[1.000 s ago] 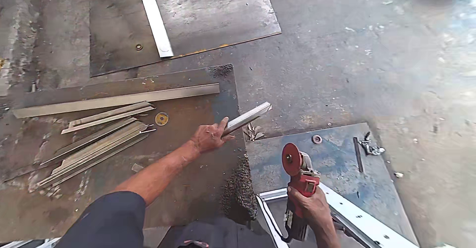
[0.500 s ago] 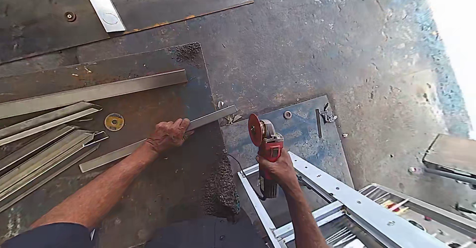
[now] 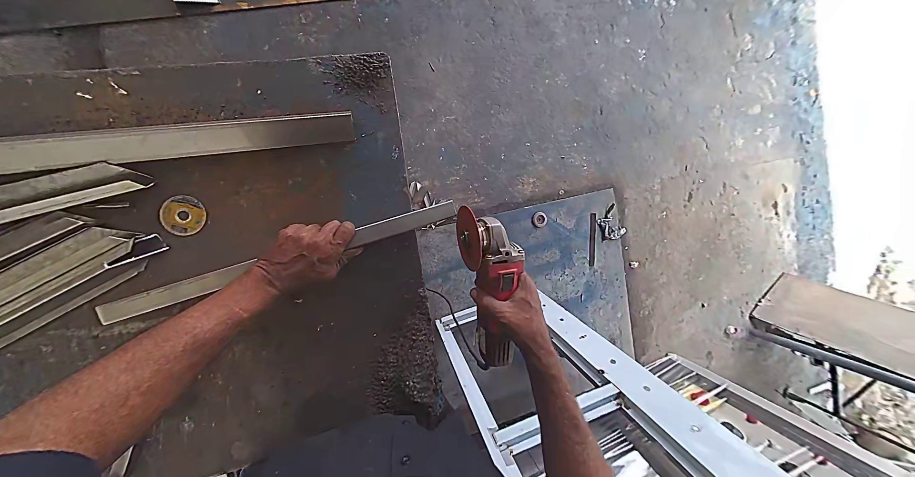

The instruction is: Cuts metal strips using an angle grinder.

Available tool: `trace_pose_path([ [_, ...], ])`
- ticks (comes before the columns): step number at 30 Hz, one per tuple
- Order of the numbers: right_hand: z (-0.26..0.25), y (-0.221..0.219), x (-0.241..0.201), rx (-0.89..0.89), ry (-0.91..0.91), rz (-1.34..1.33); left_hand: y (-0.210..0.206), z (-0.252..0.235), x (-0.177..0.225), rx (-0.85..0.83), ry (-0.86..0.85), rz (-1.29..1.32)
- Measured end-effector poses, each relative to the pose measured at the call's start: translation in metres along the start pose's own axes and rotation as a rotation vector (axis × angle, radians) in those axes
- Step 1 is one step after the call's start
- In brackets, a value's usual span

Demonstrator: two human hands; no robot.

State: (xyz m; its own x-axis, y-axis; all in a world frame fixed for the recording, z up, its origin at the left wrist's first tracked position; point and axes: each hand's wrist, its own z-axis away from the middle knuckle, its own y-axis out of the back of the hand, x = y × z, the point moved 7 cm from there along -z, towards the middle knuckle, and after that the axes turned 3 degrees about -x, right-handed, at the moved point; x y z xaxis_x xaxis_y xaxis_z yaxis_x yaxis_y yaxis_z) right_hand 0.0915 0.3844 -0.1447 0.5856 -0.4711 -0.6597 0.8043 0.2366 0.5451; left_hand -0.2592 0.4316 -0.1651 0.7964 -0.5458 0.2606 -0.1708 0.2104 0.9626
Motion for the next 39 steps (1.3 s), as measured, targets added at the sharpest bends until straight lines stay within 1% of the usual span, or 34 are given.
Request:
trace_pose_path([
  [22,-0.006,0.000,-0.008,0.011,0.000,0.057,0.003,-0.001,-0.001,-0.020,0.009,0.015],
  [28,-0.011,0.000,-0.009,0.027,-0.003,0.054,0.001,-0.002,-0.003,0.029,-0.002,0.029],
  [39,-0.016,0.001,-0.007,0.007,0.002,0.094,0.001,-0.004,-0.004,-0.006,0.009,0.038],
])
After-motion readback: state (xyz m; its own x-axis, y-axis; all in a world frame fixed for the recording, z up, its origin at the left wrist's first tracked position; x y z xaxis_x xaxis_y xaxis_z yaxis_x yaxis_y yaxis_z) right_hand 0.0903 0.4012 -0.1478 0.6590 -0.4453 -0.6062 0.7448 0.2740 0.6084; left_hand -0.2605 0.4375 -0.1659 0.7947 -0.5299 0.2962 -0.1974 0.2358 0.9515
